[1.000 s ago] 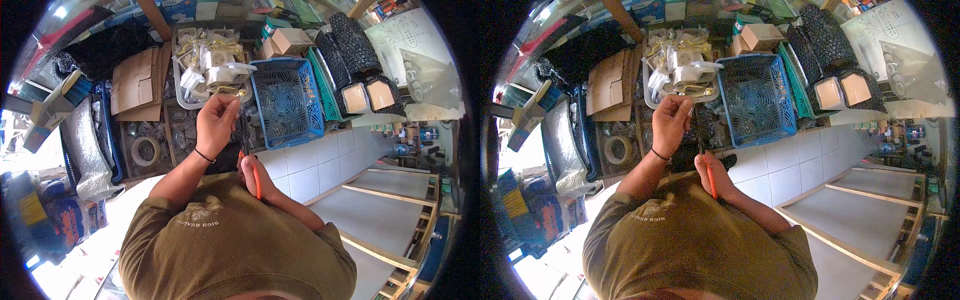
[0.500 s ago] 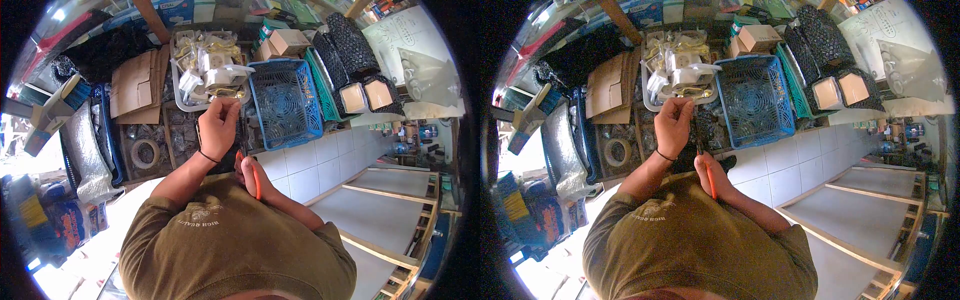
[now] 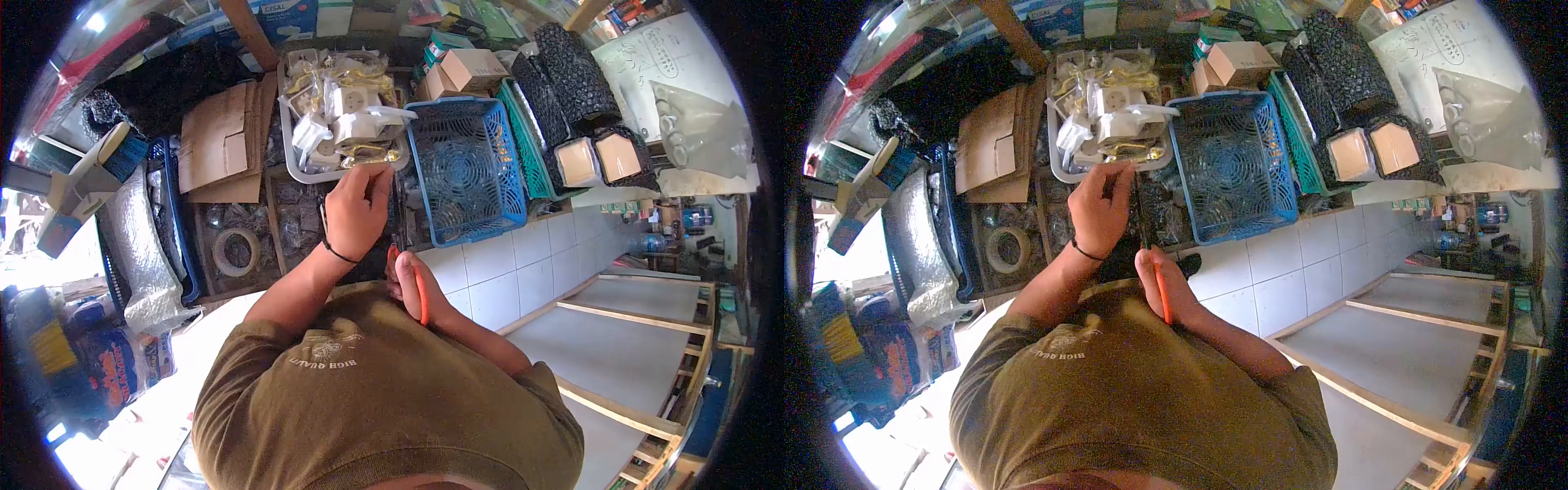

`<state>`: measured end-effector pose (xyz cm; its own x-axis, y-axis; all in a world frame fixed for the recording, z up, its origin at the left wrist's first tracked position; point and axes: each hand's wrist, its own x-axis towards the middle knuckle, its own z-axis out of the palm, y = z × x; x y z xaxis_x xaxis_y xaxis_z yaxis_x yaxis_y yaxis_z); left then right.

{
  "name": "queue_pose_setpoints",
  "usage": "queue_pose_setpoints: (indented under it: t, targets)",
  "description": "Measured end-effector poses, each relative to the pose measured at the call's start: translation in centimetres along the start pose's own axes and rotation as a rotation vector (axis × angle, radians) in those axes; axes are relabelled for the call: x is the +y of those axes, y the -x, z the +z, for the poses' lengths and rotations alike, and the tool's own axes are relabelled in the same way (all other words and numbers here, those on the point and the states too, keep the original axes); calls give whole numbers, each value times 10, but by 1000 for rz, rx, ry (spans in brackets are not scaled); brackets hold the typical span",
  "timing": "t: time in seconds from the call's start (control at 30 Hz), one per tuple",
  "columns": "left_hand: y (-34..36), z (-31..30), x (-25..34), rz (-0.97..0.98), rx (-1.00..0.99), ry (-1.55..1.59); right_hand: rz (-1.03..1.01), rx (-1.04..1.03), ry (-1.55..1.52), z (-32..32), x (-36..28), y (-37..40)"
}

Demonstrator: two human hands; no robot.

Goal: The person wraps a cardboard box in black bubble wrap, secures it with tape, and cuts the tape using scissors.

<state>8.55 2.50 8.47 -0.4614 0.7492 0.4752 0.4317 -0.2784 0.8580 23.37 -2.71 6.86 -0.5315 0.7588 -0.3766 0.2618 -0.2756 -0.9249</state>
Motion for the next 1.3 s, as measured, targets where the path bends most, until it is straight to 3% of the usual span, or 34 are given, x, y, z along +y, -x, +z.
queue_pose_setpoints:
  t: [0.2,0.63,0.7,1.0,1.3]
  targets:
    - [-2,0,1,-208,-28,95,23,19,113,0,2,-7]
    - [1,4,0,-212,-38,93,63,27,159,-4,-1,-14]
    - [2,6,-1,-274,-63,106,-12,64,217,-4,-5,-14]
    - [0,9,-5,-487,-110,233,16,51,262,-7,-7,-17]
    - [1,12,-7,-344,-18,161,-46,116,358,-2,-15,-18]
